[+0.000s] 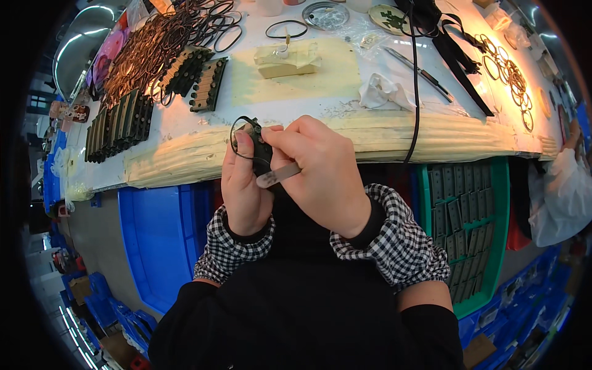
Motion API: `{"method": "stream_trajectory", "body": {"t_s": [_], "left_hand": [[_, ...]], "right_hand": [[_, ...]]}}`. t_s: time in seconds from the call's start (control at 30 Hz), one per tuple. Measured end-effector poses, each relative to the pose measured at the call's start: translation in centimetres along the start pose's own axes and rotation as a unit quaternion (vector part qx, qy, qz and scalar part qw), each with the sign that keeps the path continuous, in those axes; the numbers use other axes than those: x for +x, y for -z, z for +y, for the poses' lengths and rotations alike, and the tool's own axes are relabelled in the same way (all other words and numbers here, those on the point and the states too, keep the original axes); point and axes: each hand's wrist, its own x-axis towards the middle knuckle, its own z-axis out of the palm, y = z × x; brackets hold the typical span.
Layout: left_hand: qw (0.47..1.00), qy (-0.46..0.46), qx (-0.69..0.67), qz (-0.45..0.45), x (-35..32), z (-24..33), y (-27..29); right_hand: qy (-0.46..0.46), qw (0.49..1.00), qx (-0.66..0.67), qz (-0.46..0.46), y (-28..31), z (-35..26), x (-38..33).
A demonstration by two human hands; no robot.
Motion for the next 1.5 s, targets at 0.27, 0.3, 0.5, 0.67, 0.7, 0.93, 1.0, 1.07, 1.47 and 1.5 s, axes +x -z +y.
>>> {"method": "stream_trajectory", "body": {"t_s": [0.27, 0.3, 0.5, 0.67, 0.7, 0.93, 1.0, 1.07, 1.47, 1.5], "left_hand": [[1.000, -0.018, 0.005, -0.008, 0.2, -0.8, 0.9], [1.000, -0.023, 0.012, -0.008, 0.2, -0.8, 0.8], [0.997, -0.056, 0.044, -0.001, 0.0, -1.1, 0.4], [0.998, -0.049, 0.042, -0.007, 0.0, -1.5, 1.0], [0.999, -0.041, 0.034, 0.004, -0.1, -1.3, 0.7], [0.999, -0.036, 0.015, -0.024, 0.1, -0.8, 1.1], [0.999, -0.025, 0.018, -0.035, 0.1, -0.4, 0.6], [0.999, -0.021, 0.023, -0.032, 0.0, -0.3, 0.4], [0.999, -0.002, 0.037, 0.035, -0.4, -0.1, 0.5], [0.999, -0.005, 0.037, 0.036, -0.4, -0.1, 0.5]], "right_hand": [[-0.015, 0.998, 0.062, 0.020, 0.2, 0.0, 0.3], [-0.012, 0.998, 0.051, 0.019, 0.2, 0.2, 0.3], [0.008, 1.000, 0.008, 0.022, 0.1, 0.0, 0.0], [-0.023, 0.999, 0.045, -0.007, 0.4, -0.1, -0.1], [-0.021, 0.999, 0.040, -0.002, 0.2, 0.0, -0.2], [-0.020, 0.998, 0.060, -0.013, 0.5, 0.4, 0.6], [-0.100, 0.983, 0.150, -0.032, 1.0, 0.8, 0.8], [-0.123, 0.969, 0.215, -0.007, 0.3, 1.4, 0.5], [-0.057, 0.992, 0.108, 0.023, 0.0, -0.3, -0.1], [-0.029, 0.995, 0.085, 0.039, -0.1, -0.3, -0.1]]}}
